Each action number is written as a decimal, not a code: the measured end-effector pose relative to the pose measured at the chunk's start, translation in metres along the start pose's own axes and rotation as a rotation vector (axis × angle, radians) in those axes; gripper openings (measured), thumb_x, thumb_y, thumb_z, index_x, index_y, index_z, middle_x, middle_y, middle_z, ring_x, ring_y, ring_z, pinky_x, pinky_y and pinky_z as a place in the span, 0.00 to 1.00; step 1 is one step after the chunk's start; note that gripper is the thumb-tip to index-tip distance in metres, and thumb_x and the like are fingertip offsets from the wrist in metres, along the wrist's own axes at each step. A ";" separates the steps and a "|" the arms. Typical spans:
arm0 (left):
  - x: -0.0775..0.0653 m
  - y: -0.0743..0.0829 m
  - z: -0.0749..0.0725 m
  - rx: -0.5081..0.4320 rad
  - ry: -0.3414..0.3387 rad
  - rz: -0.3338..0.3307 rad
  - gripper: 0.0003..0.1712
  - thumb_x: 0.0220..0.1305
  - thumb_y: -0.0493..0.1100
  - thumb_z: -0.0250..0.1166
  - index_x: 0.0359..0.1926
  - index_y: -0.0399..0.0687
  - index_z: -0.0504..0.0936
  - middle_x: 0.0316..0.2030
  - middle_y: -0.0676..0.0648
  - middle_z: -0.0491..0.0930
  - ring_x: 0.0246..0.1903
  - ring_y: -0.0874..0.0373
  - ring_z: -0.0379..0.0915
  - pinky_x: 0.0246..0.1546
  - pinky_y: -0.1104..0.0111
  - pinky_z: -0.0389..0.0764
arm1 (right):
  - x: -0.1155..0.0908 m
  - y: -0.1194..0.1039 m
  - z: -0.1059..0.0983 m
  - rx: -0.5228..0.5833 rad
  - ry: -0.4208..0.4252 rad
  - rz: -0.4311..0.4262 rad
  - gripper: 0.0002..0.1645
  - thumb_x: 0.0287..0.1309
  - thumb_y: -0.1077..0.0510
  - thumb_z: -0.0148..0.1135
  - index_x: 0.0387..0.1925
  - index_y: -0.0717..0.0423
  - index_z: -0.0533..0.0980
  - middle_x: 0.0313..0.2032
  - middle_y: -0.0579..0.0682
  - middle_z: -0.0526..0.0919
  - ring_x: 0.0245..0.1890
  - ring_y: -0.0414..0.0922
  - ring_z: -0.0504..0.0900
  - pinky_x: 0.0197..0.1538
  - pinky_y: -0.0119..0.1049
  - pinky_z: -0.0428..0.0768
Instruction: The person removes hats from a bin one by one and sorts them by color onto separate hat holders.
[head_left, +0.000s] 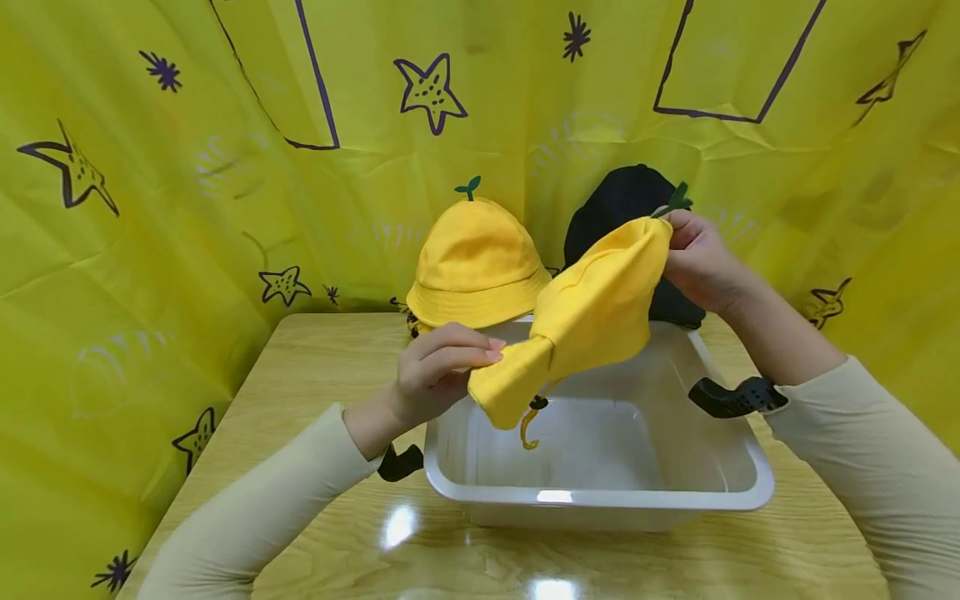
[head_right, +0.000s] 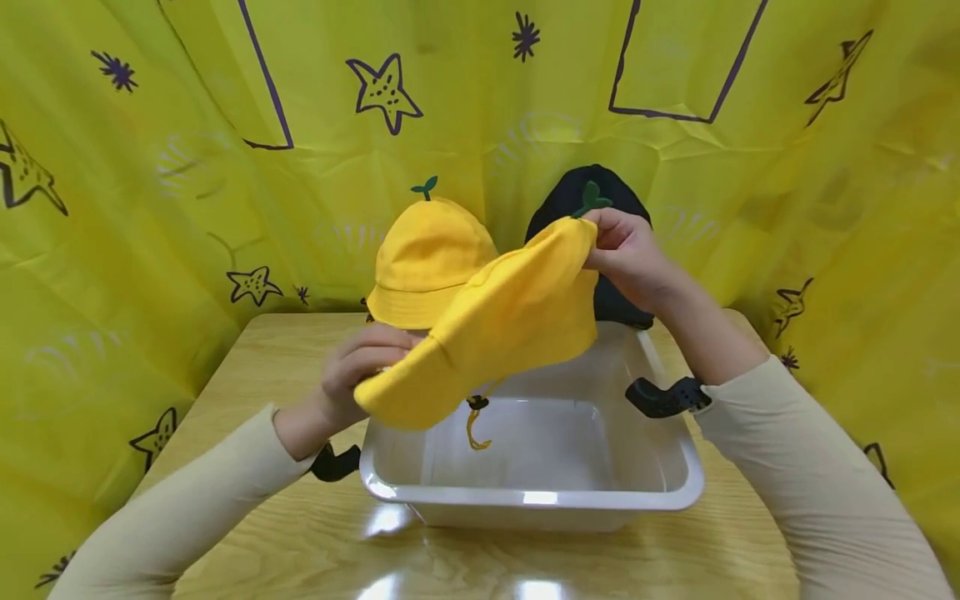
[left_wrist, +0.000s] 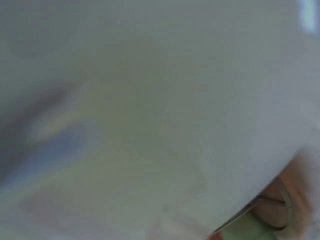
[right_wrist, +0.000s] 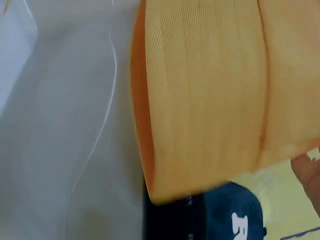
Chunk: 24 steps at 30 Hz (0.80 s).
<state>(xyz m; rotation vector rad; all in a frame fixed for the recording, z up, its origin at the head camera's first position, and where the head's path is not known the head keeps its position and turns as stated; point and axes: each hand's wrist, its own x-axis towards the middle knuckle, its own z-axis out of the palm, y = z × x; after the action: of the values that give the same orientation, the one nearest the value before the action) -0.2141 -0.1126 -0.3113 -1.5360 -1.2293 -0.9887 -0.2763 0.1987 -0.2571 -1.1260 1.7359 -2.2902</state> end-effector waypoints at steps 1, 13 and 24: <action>0.004 0.000 -0.002 0.009 0.027 -0.004 0.04 0.60 0.31 0.63 0.33 0.30 0.78 0.29 0.38 0.77 0.29 0.47 0.79 0.38 0.67 0.83 | 0.000 0.000 0.004 -0.033 0.031 -0.008 0.06 0.55 0.70 0.63 0.32 0.57 0.80 0.30 0.45 0.84 0.30 0.38 0.80 0.37 0.28 0.79; 0.014 -0.010 -0.016 0.083 0.335 -0.278 0.03 0.58 0.32 0.66 0.29 0.34 0.83 0.25 0.38 0.70 0.35 0.61 0.76 0.31 0.77 0.79 | -0.013 0.015 0.061 -0.860 0.344 0.255 0.33 0.56 0.63 0.63 0.61 0.64 0.62 0.52 0.57 0.74 0.43 0.37 0.76 0.42 0.18 0.73; 0.043 -0.021 -0.030 0.187 0.601 -0.352 0.04 0.51 0.26 0.67 0.27 0.36 0.86 0.29 0.54 0.72 0.32 0.62 0.73 0.35 0.73 0.81 | -0.035 0.012 0.107 -0.784 0.290 0.058 0.28 0.58 0.65 0.61 0.58 0.66 0.61 0.53 0.53 0.71 0.50 0.48 0.74 0.53 0.36 0.72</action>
<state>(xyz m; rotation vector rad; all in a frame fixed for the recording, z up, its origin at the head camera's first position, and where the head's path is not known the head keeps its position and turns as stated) -0.2278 -0.1282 -0.2594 -0.7954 -1.1242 -1.3918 -0.1943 0.1226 -0.2744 -0.7909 2.8677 -1.8193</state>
